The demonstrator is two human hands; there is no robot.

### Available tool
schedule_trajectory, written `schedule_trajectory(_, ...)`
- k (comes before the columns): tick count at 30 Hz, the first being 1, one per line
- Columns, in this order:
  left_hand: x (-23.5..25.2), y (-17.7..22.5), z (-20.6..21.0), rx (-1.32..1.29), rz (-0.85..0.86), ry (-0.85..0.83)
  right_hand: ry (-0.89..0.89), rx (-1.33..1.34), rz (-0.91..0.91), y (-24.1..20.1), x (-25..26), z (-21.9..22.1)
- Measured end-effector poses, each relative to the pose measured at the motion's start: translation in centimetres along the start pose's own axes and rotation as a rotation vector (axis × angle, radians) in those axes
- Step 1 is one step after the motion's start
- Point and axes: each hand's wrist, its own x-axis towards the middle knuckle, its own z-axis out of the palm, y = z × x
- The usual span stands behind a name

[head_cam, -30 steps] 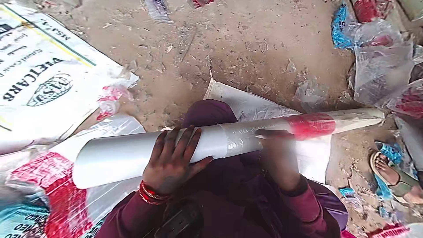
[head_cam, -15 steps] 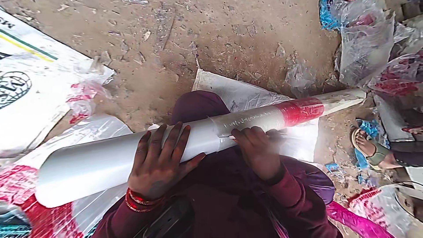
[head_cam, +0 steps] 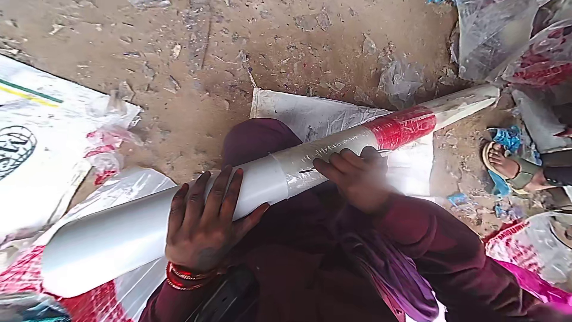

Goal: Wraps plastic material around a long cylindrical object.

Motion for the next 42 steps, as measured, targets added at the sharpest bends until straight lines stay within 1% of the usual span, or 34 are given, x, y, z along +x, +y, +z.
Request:
schedule_trajectory(5,0.0,0.0,0.0,0.016,-0.003,-0.010,-0.114,-0.068,-0.006,2.2,-1.1,-1.0)
schedule_trajectory(9,0.2,0.1,-0.2,0.021,0.002,0.000,-0.181,-0.115,0.023,4.0,-2.4,-1.7)
schedule_trajectory(15,0.2,0.1,-0.1,0.035,0.029,0.017,-0.250,-0.163,0.035,6.5,-4.3,-2.3)
schedule_trajectory(19,0.3,0.1,-0.4,0.033,0.041,-0.009,-0.251,-0.174,0.067,8.2,-5.7,-2.4)
schedule_trajectory(23,0.2,-0.1,-0.7,0.028,0.054,-0.061,-0.290,-0.173,0.102,10.5,-7.4,-2.6)
schedule_trajectory(27,0.2,-0.1,-0.6,0.031,0.052,-0.052,-0.325,-0.173,0.133,13.1,-9.1,-2.4)
schedule_trajectory(30,0.4,0.0,-0.6,0.033,0.048,-0.046,-0.341,-0.198,0.121,15.2,-10.2,-2.6)
schedule_trajectory(34,0.2,0.1,-0.4,0.044,0.055,0.001,-0.454,-0.253,0.137,17.8,-11.1,-3.2)
schedule_trajectory(36,0.2,0.1,-0.4,0.043,0.060,0.000,-0.490,-0.280,0.117,18.6,-11.3,-3.5)
schedule_trajectory(40,0.2,0.1,-0.4,0.045,0.050,0.003,-0.481,-0.307,0.050,19.3,-11.2,-3.7)
schedule_trajectory(42,0.1,0.0,-0.4,0.045,0.048,0.013,-0.554,-0.271,0.120,18.8,-10.6,-3.9)
